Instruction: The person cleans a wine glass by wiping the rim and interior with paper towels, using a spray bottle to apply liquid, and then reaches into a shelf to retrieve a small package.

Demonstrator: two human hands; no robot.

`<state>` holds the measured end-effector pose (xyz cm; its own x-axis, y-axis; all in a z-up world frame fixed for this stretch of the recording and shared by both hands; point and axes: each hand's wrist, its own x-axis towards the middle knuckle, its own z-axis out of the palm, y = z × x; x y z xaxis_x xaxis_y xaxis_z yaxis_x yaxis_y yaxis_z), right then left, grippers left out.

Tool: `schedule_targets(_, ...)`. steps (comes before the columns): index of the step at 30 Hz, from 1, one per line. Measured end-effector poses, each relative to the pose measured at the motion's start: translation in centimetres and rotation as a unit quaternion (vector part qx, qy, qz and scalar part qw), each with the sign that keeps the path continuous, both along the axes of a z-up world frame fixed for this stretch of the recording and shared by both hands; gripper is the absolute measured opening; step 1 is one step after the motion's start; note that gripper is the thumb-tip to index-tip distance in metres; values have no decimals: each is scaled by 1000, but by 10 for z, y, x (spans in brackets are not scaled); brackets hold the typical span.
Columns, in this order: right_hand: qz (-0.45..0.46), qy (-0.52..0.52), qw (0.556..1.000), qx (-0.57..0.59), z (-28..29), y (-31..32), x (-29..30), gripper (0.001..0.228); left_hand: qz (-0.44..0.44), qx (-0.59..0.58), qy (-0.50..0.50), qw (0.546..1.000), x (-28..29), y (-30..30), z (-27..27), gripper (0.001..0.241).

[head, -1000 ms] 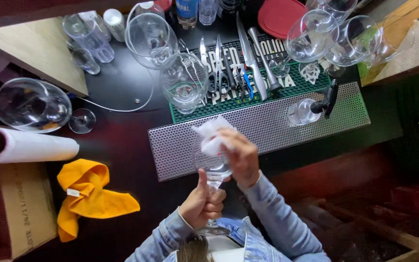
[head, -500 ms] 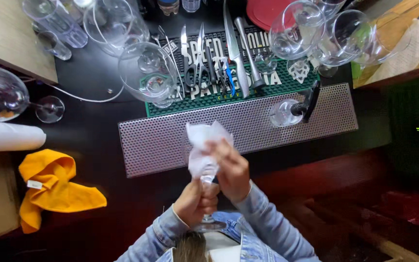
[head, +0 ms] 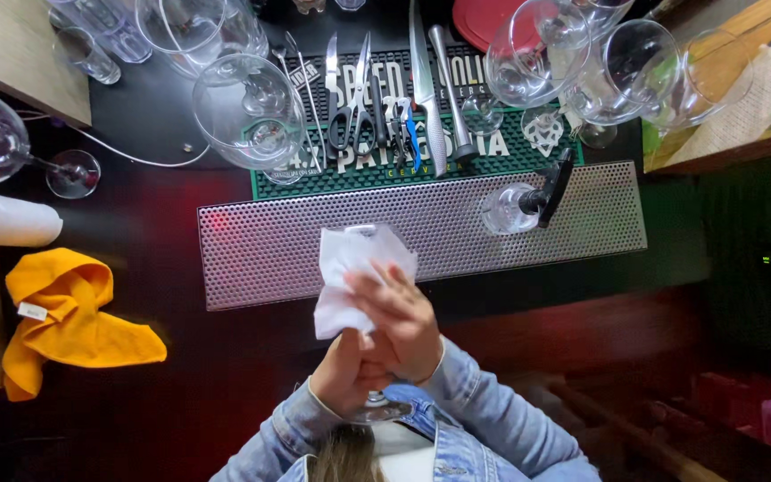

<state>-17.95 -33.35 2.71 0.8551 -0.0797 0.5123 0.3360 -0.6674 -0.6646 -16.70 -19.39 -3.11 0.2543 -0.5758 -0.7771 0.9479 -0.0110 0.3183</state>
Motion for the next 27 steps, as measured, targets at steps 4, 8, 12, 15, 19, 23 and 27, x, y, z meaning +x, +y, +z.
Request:
schedule_targets(4, -9, 42, 996, 84, 13, -37, 33, 35, -16, -139, 98, 985, -1, 6, 22, 68)
schedule_targets(8, -21, 126, 900, 416, -32, -60, 31, 43, 34, -244, 127, 961, 5, 7, 33, 87)
schedule_targets(12, -181, 127, 798, 561, -54, -29, 7, 49, 34, -232, 131, 963, 0, 1, 31, 92)
schedule_targets(15, -168, 41, 892, 418, -45, -11, -11, 44, 40, -219, 107, 969, -2, -2, 20, 90)
schedule_targets(19, -69, -3, 997, 38, 0, 2, -9, 37, 59, -114, -8, 992, -21, -4, -19, 29)
schedule_targets(23, 40, 57, 993, -93, 26, -21, 25, 95, -7, -36, -26, 999, -20, -15, 12, 59)
schedule_targets(27, 50, 68, 994, 64, 25, -44, 37, 38, 1, -61, -38, 997, -16, -9, 24, 62)
